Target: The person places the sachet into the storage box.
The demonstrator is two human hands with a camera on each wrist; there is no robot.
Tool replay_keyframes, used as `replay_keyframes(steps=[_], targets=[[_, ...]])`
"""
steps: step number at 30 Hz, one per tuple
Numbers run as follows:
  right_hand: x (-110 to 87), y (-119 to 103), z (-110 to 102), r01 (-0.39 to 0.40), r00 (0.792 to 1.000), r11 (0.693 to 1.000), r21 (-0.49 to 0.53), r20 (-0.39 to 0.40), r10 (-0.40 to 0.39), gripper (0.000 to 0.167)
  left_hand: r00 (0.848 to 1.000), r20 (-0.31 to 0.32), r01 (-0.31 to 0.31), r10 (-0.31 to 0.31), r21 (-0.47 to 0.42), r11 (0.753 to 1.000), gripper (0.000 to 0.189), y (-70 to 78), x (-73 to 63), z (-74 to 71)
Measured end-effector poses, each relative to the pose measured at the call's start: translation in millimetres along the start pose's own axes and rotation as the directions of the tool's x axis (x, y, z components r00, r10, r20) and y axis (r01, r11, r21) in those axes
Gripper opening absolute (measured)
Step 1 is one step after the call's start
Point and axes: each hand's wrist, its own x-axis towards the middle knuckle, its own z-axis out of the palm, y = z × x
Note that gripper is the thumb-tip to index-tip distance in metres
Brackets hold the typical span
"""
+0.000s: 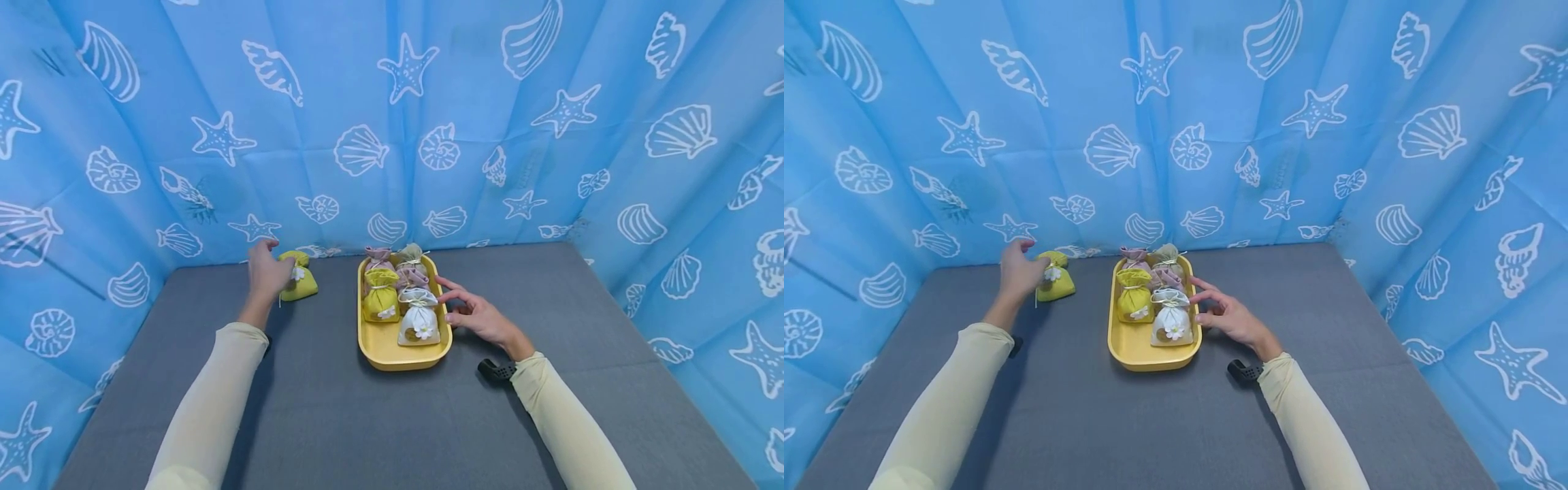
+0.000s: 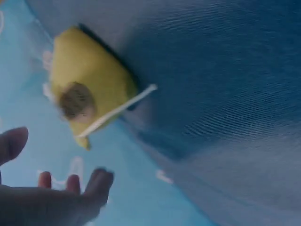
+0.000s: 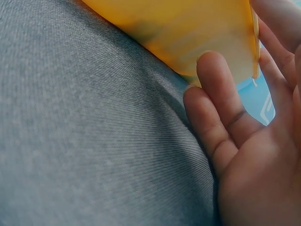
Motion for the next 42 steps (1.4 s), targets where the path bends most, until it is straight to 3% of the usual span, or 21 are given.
replay_keyframes(steps=[5,15,19,22,25,29,36,42], targets=[[0.2,-0.5,-0.3,-0.002,1.000,1.000,0.008,-0.003,0.002,0.031,0.994,0.067,0.094,-0.091,-0.044,0.995,0.069,-11.0,4.3,-4.9],[0.0,0.6,1.3,0.013,1.000,1.000,0.011,-0.001,-0.013,0.031,0.981,0.157,0.119,-0.117,-0.006,0.993,0.089,-15.4,3.5,-6.1],[-0.1,-0.9,1.8,0.001,1.000,1.000,-0.001,-0.015,-0.001,0.031,0.970,0.226,0.084,-0.091,0.041,0.996,0.091,-19.5,3.6,-7.4],[-0.4,-1.8,2.1,-0.013,1.000,1.000,0.000,-0.014,0.013,0.032,0.966,0.255,0.006,-0.038,0.124,0.992,0.065,-21.6,1.7,-9.0],[-0.8,-2.2,1.7,-0.020,1.000,1.000,-0.002,-0.015,0.020,0.032,0.969,0.242,-0.100,0.048,0.208,0.973,0.037,-20.3,-2.2,-10.4],[-0.8,-1.3,1.6,-0.019,1.000,1.000,-0.005,-0.016,0.019,0.032,0.972,0.186,-0.188,0.142,0.261,0.947,0.038,-16.1,-6.1,-11.9],[-0.9,-0.8,2.0,-0.011,1.000,1.000,-0.001,-0.013,0.011,0.032,0.973,0.077,-0.229,0.216,0.272,0.935,0.029,-8.7,-10.2,-16.1],[-1.5,-1.1,1.4,-0.008,1.000,1.000,0.007,-0.014,0.009,0.032,0.965,0.045,-0.263,0.260,0.242,0.934,0.037,5.6,-17.6,-21.4]])
